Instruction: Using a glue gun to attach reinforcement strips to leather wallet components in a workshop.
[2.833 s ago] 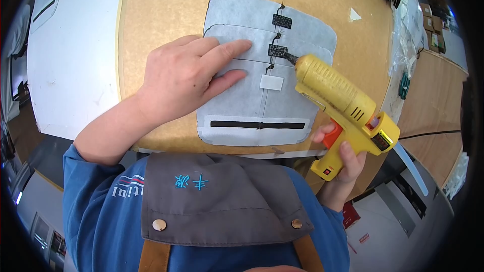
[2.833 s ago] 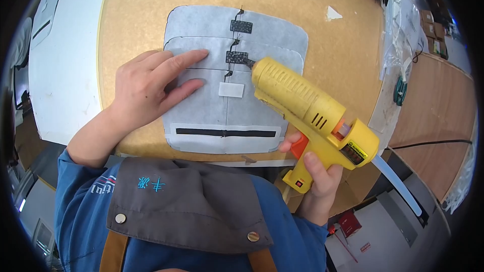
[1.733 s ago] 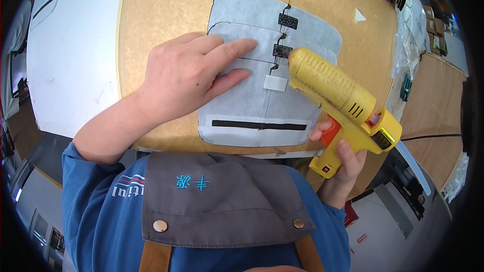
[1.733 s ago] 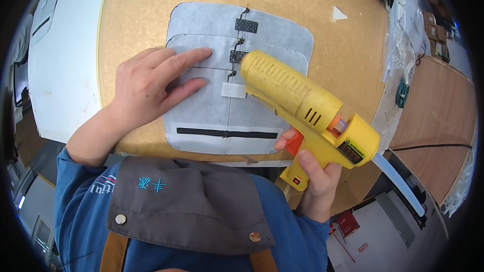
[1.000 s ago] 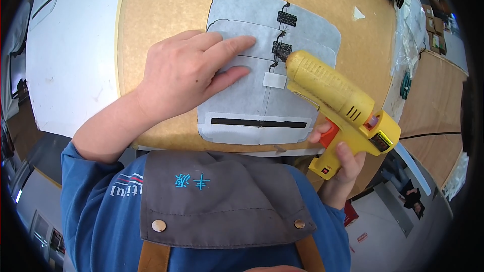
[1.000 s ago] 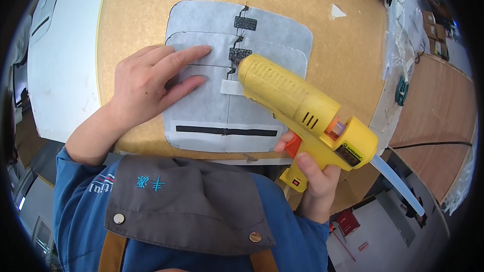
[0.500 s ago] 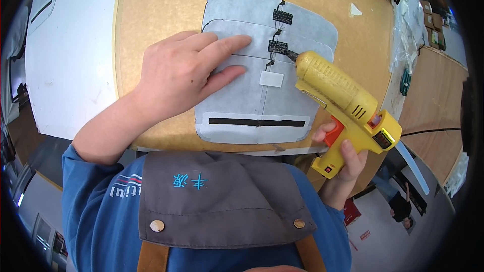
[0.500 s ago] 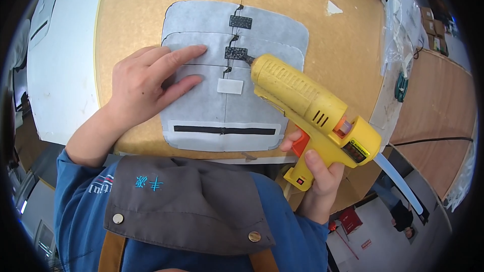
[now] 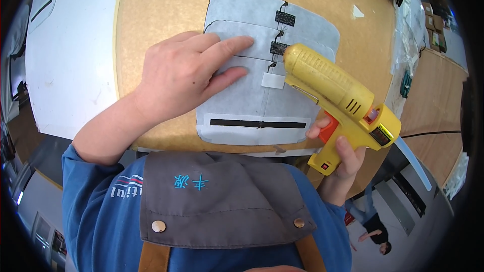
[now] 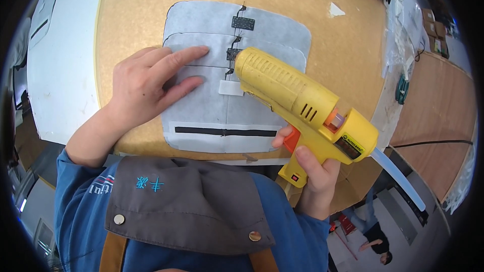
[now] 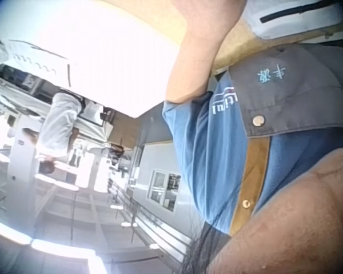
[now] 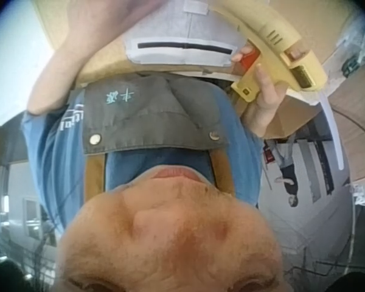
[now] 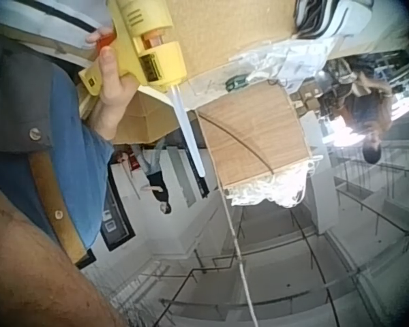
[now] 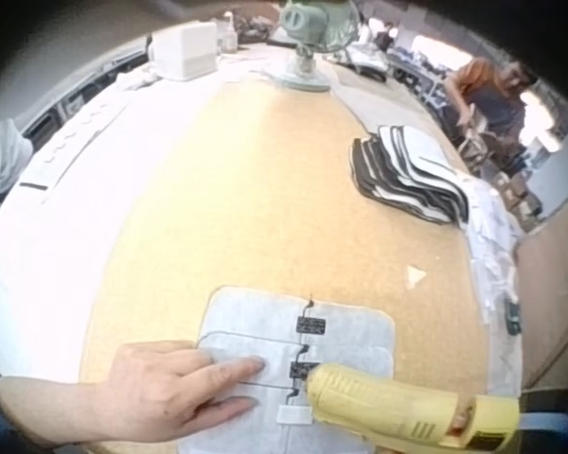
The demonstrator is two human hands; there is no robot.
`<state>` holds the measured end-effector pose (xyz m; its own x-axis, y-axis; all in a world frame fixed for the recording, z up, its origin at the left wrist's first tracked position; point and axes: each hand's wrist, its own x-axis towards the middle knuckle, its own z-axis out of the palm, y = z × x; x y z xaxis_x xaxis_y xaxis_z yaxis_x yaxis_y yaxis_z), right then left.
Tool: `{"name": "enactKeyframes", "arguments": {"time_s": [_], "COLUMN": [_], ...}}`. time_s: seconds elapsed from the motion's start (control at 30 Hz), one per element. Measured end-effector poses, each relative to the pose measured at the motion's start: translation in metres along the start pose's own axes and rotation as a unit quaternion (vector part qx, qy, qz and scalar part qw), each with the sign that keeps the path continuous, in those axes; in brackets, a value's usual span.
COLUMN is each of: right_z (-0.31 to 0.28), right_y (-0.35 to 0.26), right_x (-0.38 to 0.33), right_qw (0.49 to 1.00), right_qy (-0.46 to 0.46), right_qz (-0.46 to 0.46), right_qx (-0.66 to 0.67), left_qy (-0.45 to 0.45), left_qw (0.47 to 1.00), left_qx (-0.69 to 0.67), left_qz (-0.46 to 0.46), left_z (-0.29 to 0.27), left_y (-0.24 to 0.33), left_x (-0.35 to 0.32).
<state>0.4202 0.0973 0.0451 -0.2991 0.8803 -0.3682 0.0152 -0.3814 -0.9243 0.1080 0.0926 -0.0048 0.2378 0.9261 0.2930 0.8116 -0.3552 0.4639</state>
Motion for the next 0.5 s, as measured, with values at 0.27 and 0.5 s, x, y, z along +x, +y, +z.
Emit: {"name": "enactKeyframes", "arguments": {"time_s": [0.27, 0.5], "right_z": [-0.0080, -0.0062], "right_y": [0.0012, -0.0001], "right_x": [0.0004, -0.0006], "right_qw": [0.999, 1.000], "right_qy": [-0.019, -0.017], "right_qz": [-0.005, 0.007], "right_qx": [0.026, 0.011], "left_qy": [0.001, -0.003], "left_qw": [1.000, 1.000], "left_qx": [-0.002, 0.001], "left_qz": [-0.002, -0.003], "left_z": [0.0008, 0.0004], "left_y": [0.0000, 0.0005], "left_x": [-0.0011, 0.0002]}}
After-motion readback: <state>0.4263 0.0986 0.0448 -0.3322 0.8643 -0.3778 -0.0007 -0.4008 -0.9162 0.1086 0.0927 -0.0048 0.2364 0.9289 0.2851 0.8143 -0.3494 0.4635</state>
